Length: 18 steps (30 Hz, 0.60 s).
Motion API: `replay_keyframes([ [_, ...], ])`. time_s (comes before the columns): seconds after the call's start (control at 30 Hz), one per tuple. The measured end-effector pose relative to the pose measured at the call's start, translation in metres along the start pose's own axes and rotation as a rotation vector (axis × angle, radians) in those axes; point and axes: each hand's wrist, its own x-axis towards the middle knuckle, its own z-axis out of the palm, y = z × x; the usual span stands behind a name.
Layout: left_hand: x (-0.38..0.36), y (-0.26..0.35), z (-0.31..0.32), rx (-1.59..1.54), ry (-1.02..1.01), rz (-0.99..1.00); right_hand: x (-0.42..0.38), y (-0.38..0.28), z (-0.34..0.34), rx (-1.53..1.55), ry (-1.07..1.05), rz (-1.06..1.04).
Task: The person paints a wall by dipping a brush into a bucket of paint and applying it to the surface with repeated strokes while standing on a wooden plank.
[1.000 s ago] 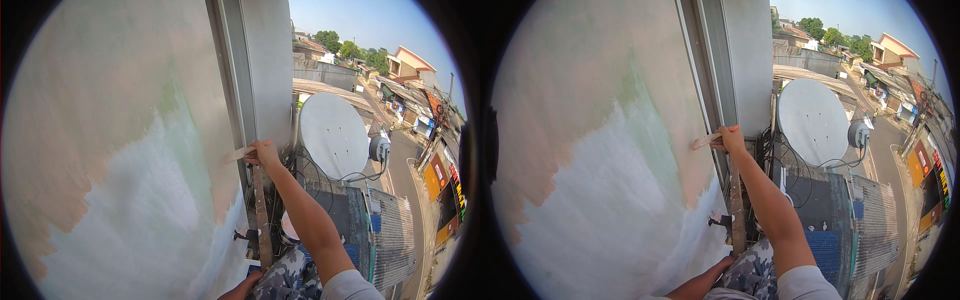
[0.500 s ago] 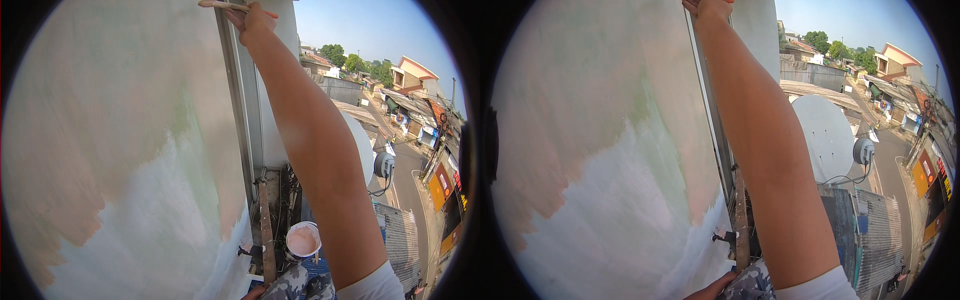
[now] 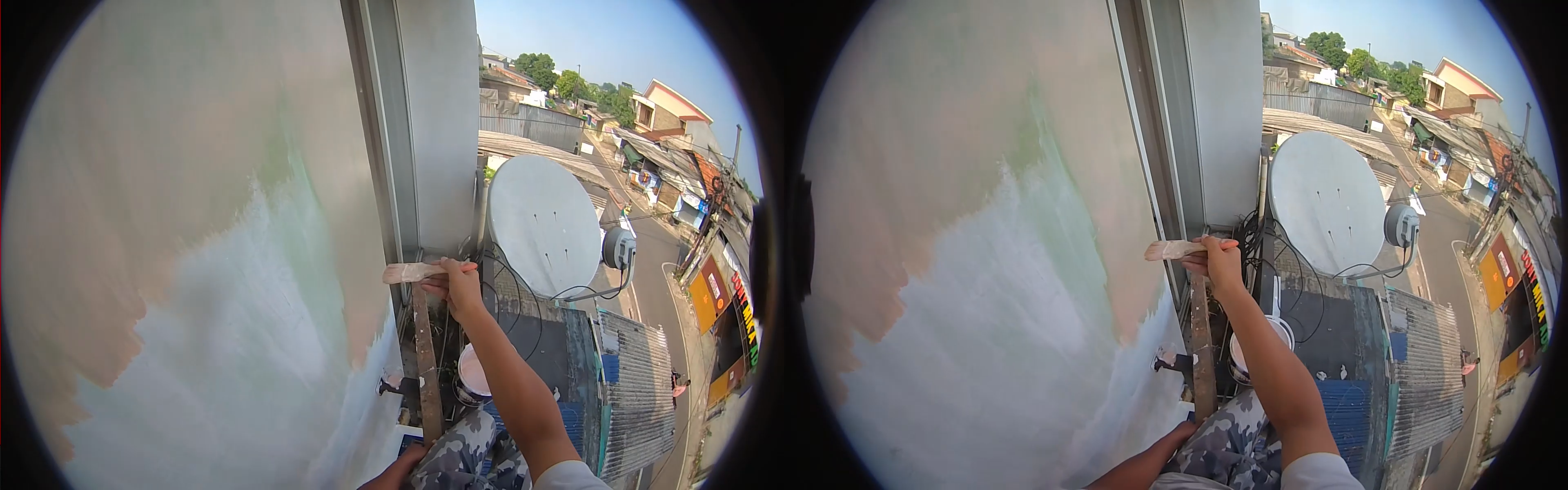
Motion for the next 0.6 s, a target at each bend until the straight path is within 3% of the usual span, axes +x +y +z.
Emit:
replay_keyframes([
  [0.13, 0.016, -0.014, 0.005, 0.001, -0.002, -0.005, -0.029, -0.007, -0.085, -0.18, 0.206, -0.114],
  [0.23, 0.001, -0.006, 0.002, -0.111, 0.002, -0.012, -0.05, -0.021, -0.14, -0.518, 0.309, -0.216],
  [0.37, -0.004, 0.002, 0.002, -0.196, 0.027, -0.05, -0.056, -0.012, -0.194, -1.096, 0.286, -0.214],
  [0.5, -0.006, 0.002, 0.004, -0.245, 0.014, -0.07, -0.044, 0.039, -0.236, -1.459, 0.161, -0.049],
  [0.6, -0.001, -0.004, 0.004, -0.258, 0.008, -0.063, -0.049, 0.071, -0.241, -1.567, 0.112, -0.038],
])
